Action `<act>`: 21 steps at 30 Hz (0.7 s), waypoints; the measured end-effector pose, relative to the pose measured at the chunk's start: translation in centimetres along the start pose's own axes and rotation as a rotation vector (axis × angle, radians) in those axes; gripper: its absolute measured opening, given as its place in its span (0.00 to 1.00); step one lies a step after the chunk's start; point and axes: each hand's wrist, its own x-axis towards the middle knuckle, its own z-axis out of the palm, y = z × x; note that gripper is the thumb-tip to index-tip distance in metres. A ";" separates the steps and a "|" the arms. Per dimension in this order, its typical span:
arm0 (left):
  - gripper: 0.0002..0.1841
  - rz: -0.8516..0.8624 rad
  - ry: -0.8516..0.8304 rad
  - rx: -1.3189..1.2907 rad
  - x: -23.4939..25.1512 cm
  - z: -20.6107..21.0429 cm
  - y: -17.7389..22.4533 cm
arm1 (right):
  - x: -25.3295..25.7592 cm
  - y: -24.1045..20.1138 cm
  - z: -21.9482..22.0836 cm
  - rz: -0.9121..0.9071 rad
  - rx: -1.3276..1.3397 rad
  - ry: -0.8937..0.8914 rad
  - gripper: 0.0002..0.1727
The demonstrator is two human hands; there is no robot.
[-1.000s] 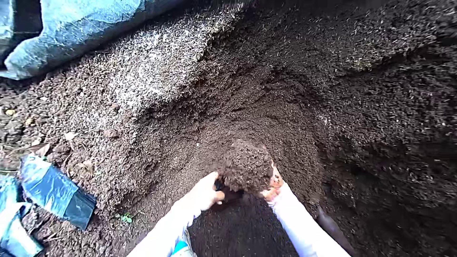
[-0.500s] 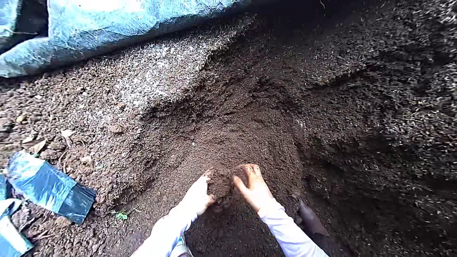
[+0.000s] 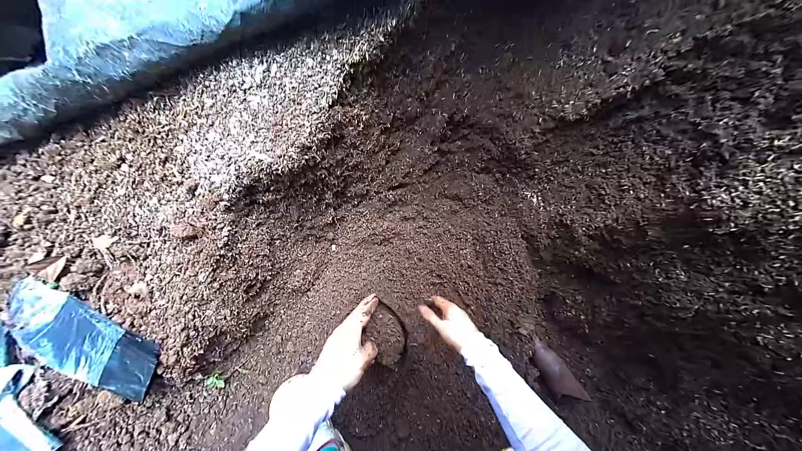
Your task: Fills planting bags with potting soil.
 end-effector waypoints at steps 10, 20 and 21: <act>0.30 0.118 0.051 0.213 0.6 0.3 -1.7 | 12.9 7.0 4.8 0.260 1.753 0.261 0.42; 0.37 0.089 -0.183 -0.010 1.9 2.2 1.9 | 18.2 -1.4 2.9 0.194 1.768 0.183 0.43; 0.39 0.003 -0.200 -0.073 2.5 1.2 2.0 | 17.9 -1.2 2.6 0.190 1.746 0.152 0.42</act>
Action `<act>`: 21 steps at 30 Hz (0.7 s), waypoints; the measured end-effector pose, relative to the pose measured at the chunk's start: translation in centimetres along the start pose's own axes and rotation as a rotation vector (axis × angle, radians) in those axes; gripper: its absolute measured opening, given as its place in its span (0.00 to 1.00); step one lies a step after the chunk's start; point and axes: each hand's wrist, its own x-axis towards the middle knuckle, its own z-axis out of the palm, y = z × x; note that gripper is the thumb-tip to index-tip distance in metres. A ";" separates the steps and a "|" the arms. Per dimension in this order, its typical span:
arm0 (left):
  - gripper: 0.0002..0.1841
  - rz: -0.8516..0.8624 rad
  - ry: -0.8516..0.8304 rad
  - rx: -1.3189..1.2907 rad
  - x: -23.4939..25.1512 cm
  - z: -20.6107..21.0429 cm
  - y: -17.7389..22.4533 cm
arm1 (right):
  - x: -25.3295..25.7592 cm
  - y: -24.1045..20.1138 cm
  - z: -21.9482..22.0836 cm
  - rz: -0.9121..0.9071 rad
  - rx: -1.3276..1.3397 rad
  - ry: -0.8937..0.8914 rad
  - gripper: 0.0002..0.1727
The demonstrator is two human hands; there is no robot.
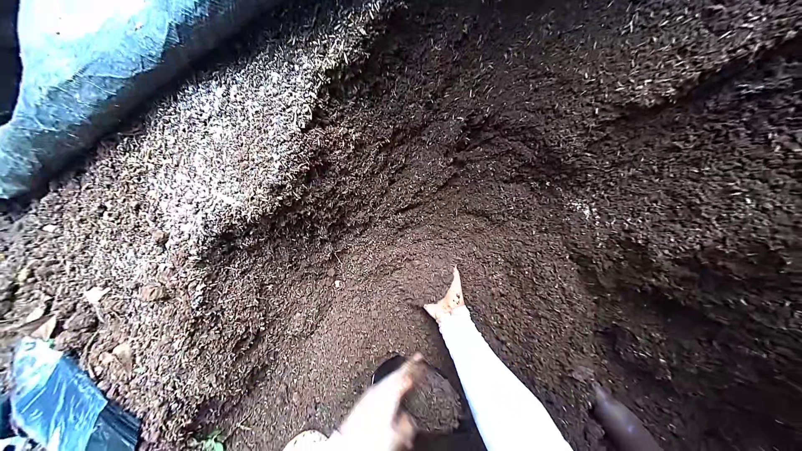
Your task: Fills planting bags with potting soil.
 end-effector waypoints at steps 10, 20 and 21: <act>0.44 -0.142 0.156 -0.270 0.8 -0.6 1.6 | -13.4 -4.6 1.4 0.173 -0.221 -0.529 0.42; 0.40 -0.178 0.201 0.049 -0.6 0.0 2.4 | -24.2 -2.2 1.4 -0.089 -0.586 -0.185 0.27; 0.40 -0.180 0.185 0.083 -0.7 0.2 2.2 | -24.8 -2.2 1.6 -0.137 -0.690 -0.215 0.26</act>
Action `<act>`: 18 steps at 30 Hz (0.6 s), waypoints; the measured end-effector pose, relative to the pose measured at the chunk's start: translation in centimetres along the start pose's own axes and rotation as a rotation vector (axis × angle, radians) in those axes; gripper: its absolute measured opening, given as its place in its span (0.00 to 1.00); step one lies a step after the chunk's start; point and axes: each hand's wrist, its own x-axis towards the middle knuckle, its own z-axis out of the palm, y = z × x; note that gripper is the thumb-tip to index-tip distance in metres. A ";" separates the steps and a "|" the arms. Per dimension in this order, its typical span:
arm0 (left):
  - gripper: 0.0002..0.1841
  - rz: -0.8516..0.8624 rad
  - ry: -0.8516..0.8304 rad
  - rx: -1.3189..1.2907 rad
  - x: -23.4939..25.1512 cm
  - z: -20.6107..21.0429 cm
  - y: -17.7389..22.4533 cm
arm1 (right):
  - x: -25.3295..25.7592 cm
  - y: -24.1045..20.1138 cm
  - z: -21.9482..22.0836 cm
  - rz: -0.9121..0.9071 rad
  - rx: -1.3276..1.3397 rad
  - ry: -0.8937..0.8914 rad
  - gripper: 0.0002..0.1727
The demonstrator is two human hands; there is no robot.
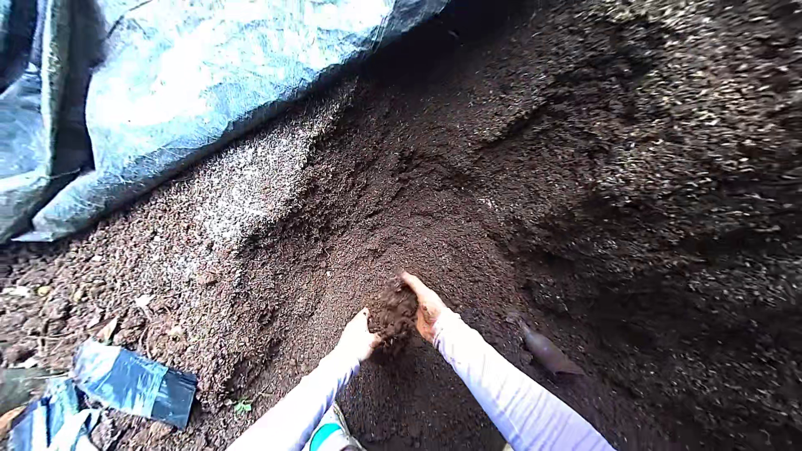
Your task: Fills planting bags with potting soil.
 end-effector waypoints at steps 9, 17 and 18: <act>0.43 -0.062 -0.024 0.078 -0.9 0.6 -2.4 | 2.5 3.5 -3.6 0.151 -1.193 -0.138 0.38; 0.32 -0.042 0.098 -0.210 -3.2 1.9 2.3 | -0.9 1.4 -2.8 -0.007 -1.414 -0.096 0.26; 0.29 -0.015 0.099 -0.232 -3.9 1.7 3.7 | -2.0 0.0 -3.3 -0.044 -1.411 -0.086 0.25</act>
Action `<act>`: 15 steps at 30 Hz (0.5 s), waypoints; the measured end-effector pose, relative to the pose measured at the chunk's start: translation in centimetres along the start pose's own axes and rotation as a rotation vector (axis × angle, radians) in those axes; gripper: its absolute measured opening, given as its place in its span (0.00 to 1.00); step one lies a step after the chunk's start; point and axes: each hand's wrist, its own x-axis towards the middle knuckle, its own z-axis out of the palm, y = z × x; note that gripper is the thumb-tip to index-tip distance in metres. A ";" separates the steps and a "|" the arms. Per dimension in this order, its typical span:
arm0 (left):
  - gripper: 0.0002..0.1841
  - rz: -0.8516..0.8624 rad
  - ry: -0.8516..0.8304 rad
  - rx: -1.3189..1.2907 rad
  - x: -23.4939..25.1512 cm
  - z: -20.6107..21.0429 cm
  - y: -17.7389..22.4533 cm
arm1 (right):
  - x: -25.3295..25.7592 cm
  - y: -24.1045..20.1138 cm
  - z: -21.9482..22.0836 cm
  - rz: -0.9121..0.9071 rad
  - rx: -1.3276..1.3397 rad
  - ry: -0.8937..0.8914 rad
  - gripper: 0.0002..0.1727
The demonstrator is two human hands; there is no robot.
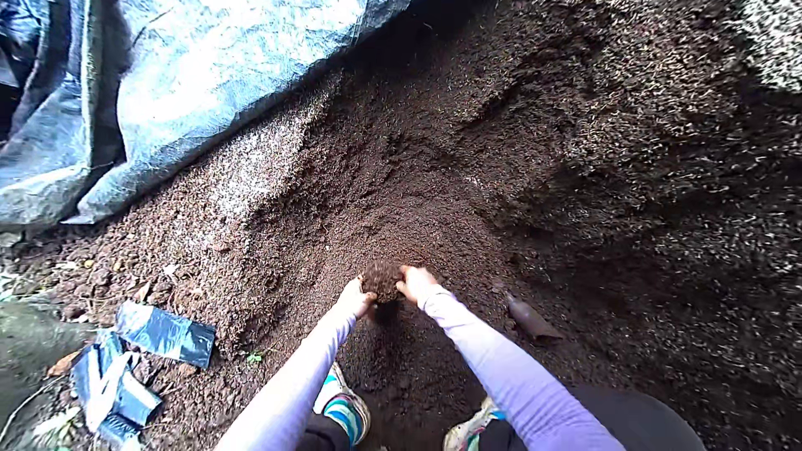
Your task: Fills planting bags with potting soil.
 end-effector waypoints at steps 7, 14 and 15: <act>0.13 0.266 -0.035 -0.050 -5.1 1.9 7.4 | -8.6 4.5 -5.7 -0.128 0.190 0.325 0.18; 0.26 -0.029 -0.038 0.160 3.1 12.1 -4.9 | -1.3 12.4 5.8 0.219 0.263 0.120 0.27; 0.29 -0.053 -0.068 0.193 4.0 13.0 -6.3 | -0.6 13.0 6.5 0.254 0.233 0.050 0.29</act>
